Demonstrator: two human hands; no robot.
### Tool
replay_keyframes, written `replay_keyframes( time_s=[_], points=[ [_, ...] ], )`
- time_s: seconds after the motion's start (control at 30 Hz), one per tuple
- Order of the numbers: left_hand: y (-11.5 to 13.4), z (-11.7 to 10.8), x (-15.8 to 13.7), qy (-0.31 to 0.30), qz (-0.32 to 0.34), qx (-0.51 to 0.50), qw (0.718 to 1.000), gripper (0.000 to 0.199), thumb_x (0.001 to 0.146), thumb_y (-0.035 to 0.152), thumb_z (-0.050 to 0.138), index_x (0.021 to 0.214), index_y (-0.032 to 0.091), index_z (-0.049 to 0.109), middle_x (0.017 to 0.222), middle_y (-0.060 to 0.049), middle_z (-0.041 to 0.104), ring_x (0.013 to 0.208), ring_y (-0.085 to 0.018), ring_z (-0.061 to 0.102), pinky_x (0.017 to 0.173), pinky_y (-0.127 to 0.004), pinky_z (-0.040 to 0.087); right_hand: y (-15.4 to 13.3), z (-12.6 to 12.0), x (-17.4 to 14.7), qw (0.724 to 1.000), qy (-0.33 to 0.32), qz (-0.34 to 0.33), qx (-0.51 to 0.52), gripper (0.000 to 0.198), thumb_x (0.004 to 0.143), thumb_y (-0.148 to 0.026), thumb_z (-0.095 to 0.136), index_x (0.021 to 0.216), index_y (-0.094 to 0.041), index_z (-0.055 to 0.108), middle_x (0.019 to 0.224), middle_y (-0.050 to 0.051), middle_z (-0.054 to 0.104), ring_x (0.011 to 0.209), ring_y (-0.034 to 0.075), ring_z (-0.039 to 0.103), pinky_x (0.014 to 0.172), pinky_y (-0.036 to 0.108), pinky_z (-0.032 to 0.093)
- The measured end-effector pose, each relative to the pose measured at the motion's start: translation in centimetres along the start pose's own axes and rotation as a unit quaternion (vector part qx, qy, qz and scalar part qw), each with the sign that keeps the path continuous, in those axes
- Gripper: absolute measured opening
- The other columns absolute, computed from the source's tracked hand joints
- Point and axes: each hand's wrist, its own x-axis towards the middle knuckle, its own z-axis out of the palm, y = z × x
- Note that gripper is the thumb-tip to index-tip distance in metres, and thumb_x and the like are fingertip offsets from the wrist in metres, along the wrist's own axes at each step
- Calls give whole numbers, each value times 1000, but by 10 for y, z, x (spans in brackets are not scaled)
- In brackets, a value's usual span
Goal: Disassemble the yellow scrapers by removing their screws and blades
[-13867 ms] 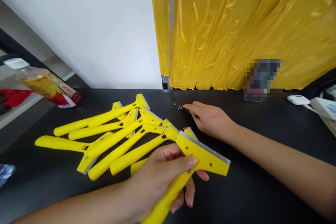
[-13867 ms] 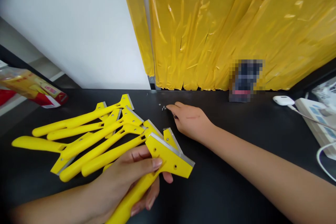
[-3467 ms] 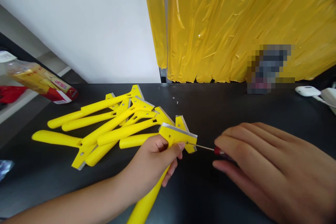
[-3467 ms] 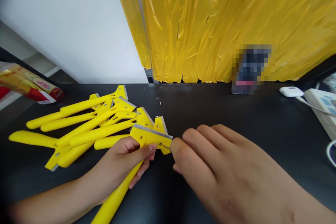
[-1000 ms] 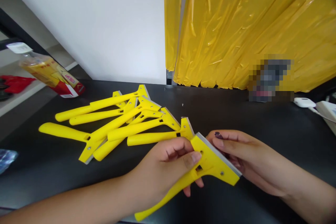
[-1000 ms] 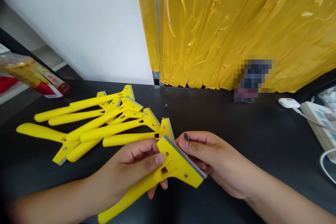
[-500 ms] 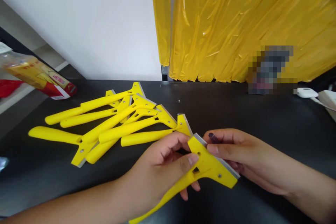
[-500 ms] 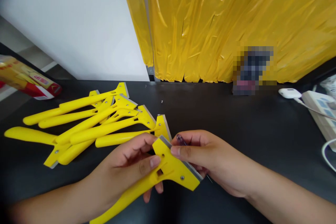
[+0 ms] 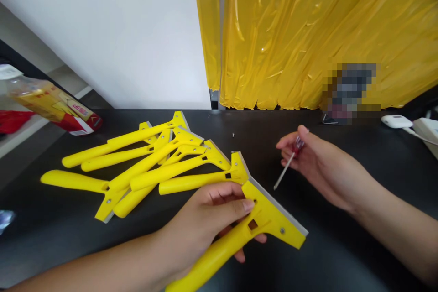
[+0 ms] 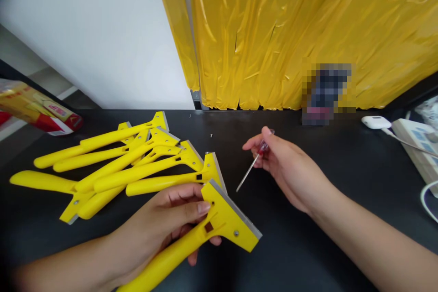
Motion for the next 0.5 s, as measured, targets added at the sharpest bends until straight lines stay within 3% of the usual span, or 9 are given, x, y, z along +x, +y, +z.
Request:
replay_keyframes(
  time_s=[0.1,0.23,0.4,0.5],
  points=[
    [0,0,0,-11,-1,-5,1000,18,100,29,74,109,14,78,98,-11,82,82,-19,80,53,-17,60,1,-10,22,999,24,-27,8,34,96,-56,76,95,-22,77,81,0,57,75,13,54,73,23,57],
    [-2,-1,2,-17,-2,-8,1000,20,101,30,72,110,12,77,99,-12,81,79,-18,80,53,-16,59,5,-10,60,997,46,-56,-2,26,101,-45,72,97,-19,72,84,0,64,76,14,62,75,27,59],
    [-5,-4,4,3,5,3,1000,20,100,32,75,105,13,74,95,-10,79,71,-16,78,52,-18,59,10,5,118,993,75,-81,-48,34,106,-42,68,129,-18,69,127,10,71,104,22,72,89,42,64],
    [-4,-4,5,1,5,8,1000,22,100,34,77,104,13,73,95,-10,80,71,-15,77,53,-17,59,13,13,139,989,83,-95,-73,38,106,-42,69,135,-19,67,135,11,69,112,25,71,95,46,63]
  ],
)
